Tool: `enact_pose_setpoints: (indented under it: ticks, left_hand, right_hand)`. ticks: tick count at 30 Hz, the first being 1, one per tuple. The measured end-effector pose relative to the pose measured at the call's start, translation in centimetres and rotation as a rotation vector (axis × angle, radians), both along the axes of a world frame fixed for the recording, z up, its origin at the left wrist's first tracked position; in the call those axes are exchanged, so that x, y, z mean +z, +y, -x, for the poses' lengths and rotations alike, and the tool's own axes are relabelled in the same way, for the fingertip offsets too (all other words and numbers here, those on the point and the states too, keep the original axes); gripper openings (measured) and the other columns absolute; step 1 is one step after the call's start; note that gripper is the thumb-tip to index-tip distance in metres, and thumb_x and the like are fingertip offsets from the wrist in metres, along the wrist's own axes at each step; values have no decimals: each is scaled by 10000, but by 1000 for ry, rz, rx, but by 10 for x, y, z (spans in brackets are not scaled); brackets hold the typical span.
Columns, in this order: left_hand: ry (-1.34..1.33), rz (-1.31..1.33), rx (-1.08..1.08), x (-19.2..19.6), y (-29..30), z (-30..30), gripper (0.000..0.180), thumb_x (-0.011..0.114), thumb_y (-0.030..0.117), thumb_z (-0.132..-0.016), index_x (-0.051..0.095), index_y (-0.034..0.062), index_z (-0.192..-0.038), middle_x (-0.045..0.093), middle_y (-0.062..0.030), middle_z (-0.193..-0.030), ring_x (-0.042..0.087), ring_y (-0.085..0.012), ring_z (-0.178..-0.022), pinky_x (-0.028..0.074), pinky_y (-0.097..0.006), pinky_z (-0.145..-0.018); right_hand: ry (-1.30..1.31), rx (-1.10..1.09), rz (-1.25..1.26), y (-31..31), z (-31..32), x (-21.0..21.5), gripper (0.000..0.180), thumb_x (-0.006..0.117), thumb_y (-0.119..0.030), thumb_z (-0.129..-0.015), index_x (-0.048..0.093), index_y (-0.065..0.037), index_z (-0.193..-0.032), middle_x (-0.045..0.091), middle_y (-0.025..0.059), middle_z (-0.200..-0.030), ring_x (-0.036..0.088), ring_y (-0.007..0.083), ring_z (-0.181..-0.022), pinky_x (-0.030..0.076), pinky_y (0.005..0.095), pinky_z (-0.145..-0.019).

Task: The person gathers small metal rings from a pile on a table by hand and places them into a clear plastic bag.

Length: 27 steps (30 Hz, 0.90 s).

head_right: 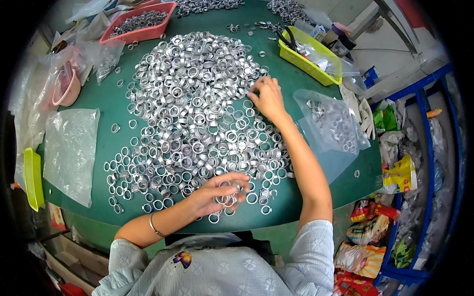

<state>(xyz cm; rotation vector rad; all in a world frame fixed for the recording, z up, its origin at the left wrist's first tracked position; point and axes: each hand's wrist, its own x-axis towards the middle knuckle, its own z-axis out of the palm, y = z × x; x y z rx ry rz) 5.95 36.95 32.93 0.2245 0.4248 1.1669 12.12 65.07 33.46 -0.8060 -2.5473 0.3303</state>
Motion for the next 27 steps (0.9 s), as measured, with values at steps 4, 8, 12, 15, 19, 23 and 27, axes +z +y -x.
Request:
enact_pose_setpoints:
  ticks: [4,8,12,15,19,23,27]
  left_hand:
    - [-51,8,-32,-4,0,7,389,558,201,-912,474,57,-1263,545,-79,-935,473,-115,-630,379,-232,-495]
    - [-10,15,-66,-4,-7,15,389,540,228,-926,469,58,-1268,538,-72,-891,423,-94,-596,347,-217,-478]
    - [8,-11,-113,-5,-5,11,388,536,238,-928,472,61,-1267,535,-68,-874,440,-92,-605,355,-207,-473]
    - [20,-20,-104,-1,-2,8,388,545,242,-922,477,65,-1261,548,-69,-895,450,-90,-617,367,-205,-476]
    - [-25,-3,-61,-1,-1,7,395,573,234,-905,485,65,-1252,563,-72,-925,456,-88,-632,370,-201,-481]
    - [-9,-47,-98,-5,-5,9,392,588,197,-893,494,54,-1245,565,-69,-912,451,-81,-618,356,-195,-476]
    - [18,-77,-102,-5,-4,5,376,582,174,-896,501,45,-1239,561,-65,-856,440,-75,-572,334,-201,-445]
  right_hand:
    - [82,60,70,-15,-4,13,117,674,-99,-739,600,-8,-748,571,134,-1022,516,302,-984,405,384,-877]
    - [-26,218,431,-61,-16,66,90,643,-79,-767,595,-6,-788,599,119,-993,573,237,-910,433,336,-804]
    - [-44,240,296,-62,-11,52,141,665,-125,-772,612,-20,-849,587,126,-963,537,278,-931,428,359,-815]
    - [-150,354,81,-52,-10,21,176,681,-160,-770,620,-33,-875,562,96,-1015,475,293,-1007,375,376,-891]
    - [-61,363,323,-51,-24,39,176,693,-114,-748,602,-7,-854,567,108,-966,516,297,-942,403,371,-847]
    - [-213,410,441,-57,-55,65,184,695,-94,-741,583,14,-840,577,130,-869,551,324,-856,432,387,-779]
    - [-175,62,220,-62,-69,62,206,688,-104,-742,572,17,-861,586,154,-876,562,346,-840,436,410,-731]
